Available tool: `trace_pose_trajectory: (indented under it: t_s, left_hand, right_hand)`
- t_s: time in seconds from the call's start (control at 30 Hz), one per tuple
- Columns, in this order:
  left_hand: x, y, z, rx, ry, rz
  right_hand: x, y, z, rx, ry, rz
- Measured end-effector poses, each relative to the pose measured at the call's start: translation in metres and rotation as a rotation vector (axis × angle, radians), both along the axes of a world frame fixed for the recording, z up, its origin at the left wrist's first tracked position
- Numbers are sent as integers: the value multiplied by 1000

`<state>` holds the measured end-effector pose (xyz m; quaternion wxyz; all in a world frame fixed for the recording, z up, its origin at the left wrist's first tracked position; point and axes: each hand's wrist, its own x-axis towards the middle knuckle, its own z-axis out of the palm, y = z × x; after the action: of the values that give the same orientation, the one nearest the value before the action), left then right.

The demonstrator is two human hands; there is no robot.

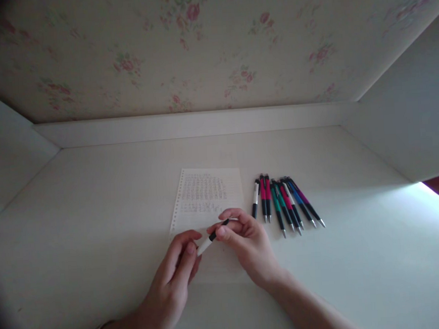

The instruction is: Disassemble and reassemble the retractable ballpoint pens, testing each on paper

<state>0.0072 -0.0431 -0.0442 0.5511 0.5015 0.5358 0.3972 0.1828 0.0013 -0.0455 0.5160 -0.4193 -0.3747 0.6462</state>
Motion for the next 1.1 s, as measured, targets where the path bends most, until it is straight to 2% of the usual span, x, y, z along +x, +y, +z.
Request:
trace_pose_trajectory:
  t_s: [0.1, 0.23, 0.4, 0.6, 0.77, 0.97, 1.1]
  left_hand:
    - [-1, -2, -1, -32, -38, -47]
    - [-3, 2, 6, -1, 57, -172]
    - [-4, 5, 8, 131, 70, -158]
    - [-5, -1, 2, -5, -20, -150]
    - [-6, 0, 7, -14, 67, -193]
    - [-6, -3, 1, -34, -18, -180]
    - [-6, -1, 8, -2, 79, -233]
  right_hand:
    - [-1, -2, 0, -41, 77, 19]
    - [2, -4, -4, -3, -8, 57]
    - [3, -6, -9, 14, -31, 86]
    - [3, -5, -8, -1, -37, 106]
    - [3, -5, -6, 10, -34, 130]
    - [3, -5, -8, -10, -6, 113]
    - [2, -4, -5, 7, 15, 134]
